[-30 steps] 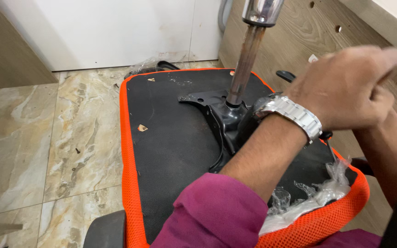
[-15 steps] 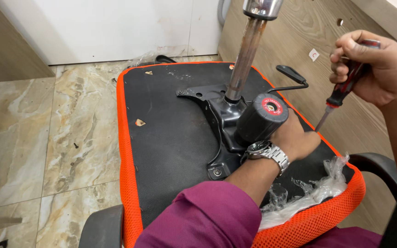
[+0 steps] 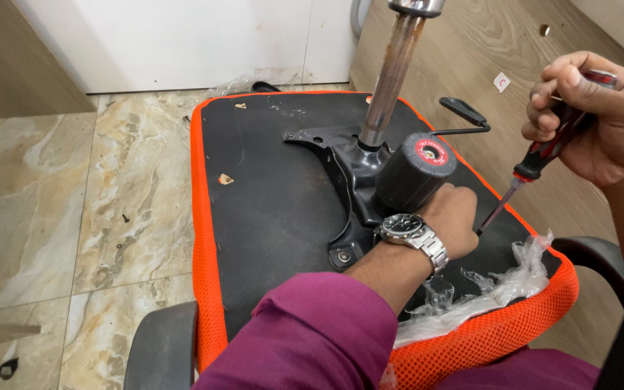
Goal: The person uses a screwdriver to tighten screws on the underside of an orange and black office chair seat, securing the gas lift mechanism to the seat base. The person works on multiple screws around the central mounting plate.
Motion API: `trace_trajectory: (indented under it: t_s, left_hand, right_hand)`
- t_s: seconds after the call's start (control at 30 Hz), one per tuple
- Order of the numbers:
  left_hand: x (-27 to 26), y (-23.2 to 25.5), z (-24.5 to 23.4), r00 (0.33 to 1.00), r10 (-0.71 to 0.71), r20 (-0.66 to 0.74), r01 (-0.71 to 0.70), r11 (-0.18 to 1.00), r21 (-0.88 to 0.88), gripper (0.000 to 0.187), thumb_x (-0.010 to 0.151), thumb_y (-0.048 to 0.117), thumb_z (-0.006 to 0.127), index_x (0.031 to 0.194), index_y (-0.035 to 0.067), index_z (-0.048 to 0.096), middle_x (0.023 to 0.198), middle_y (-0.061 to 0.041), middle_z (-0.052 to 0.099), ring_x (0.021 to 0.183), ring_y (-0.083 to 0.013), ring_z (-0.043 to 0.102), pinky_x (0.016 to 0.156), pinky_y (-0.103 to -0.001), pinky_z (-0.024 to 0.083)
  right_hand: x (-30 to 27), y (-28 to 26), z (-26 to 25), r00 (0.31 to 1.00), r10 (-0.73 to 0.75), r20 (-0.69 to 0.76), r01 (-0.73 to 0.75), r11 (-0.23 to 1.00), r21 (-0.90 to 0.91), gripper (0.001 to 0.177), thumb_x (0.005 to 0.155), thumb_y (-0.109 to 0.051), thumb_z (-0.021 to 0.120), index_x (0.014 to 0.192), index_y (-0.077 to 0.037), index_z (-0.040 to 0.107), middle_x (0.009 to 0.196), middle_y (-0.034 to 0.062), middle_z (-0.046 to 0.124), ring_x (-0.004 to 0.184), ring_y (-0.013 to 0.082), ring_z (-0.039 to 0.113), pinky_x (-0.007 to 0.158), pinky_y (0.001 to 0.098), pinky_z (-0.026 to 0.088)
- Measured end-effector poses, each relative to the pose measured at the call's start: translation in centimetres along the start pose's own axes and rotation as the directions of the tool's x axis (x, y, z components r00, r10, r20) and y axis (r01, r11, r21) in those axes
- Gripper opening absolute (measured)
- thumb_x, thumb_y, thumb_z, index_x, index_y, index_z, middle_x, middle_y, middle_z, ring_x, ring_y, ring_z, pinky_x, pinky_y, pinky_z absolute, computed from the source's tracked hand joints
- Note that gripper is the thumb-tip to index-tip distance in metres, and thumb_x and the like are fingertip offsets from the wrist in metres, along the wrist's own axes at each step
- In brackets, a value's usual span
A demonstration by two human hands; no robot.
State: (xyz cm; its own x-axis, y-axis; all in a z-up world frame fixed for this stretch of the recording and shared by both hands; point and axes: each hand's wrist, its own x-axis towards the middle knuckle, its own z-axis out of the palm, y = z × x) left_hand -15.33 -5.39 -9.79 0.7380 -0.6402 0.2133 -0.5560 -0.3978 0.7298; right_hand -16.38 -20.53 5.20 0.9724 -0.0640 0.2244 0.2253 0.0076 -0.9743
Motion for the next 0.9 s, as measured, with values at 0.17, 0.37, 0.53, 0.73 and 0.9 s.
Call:
trace_trajectory:
  t_s: [0.17,0.37,0.53,0.73,0.9]
  left_hand:
    - [-0.3,0.2,-0.3,0.995,0.079,-0.062,-0.074,0.994,0.078,0.028,0.063,0.014,0.078,0.086,0.0,0.075,0.104,-0.026,0.068,0.103,-0.0412,0.067,0.091,-0.048,0.056]
    - [-2.4,0.8,-1.6,0.993,0.099,-0.063,-0.092,0.991,0.098,0.029,0.062,0.019,0.074,0.084,0.001,0.076,0.102,-0.025,0.069,0.101,-0.0408,0.068,0.09,-0.048,0.057]
    - [-2.7,1.5,-2.1,0.998,0.029,-0.05,-0.026,0.998,0.061,0.036,0.06,0.021,0.074,0.088,0.0,0.076,0.106,-0.026,0.069,0.101,-0.0411,0.07,0.09,-0.046,0.059]
    - [-2.2,1.8,-2.2,0.999,0.008,-0.037,-0.005,0.996,0.085,0.047,0.058,0.028,0.076,0.094,0.0,0.075,0.107,-0.026,0.07,0.102,-0.04,0.071,0.09,-0.045,0.06]
    - [-1.5,2.9,-2.7,0.991,-0.105,0.078,0.091,0.982,0.163,0.05,0.06,0.036,0.073,0.101,0.008,0.076,0.106,-0.024,0.074,0.101,-0.0399,0.073,0.09,-0.047,0.06]
  right_hand:
    - [0.1,1.5,-0.1,0.999,-0.01,-0.031,0.013,0.995,0.1,0.018,0.114,-0.016,0.064,0.102,-0.004,0.061,0.088,0.0096,0.065,0.073,0.0145,0.056,0.071,0.0312,0.045]
    - [0.8,3.5,-1.6,0.999,0.006,-0.048,0.0,0.992,0.128,0.019,0.115,-0.015,0.063,0.099,-0.005,0.059,0.087,0.0086,0.064,0.072,0.0128,0.056,0.069,0.0294,0.043]
    - [2.1,4.8,-3.7,1.0,-0.016,-0.003,0.016,0.989,0.15,0.02,0.12,-0.011,0.058,0.1,-0.006,0.057,0.089,0.0084,0.064,0.073,0.0126,0.057,0.068,0.0271,0.044]
    - [2.7,4.6,-4.1,0.999,-0.051,-0.003,0.051,0.993,0.107,0.023,0.121,-0.012,0.059,0.099,-0.006,0.056,0.089,0.0074,0.063,0.073,0.0114,0.056,0.068,0.0269,0.045]
    - [2.0,3.9,-1.7,0.999,-0.036,-0.04,0.034,0.999,-0.032,0.024,0.118,-0.008,0.06,0.095,-0.005,0.056,0.088,0.0099,0.063,0.072,0.0133,0.057,0.069,0.0293,0.047]
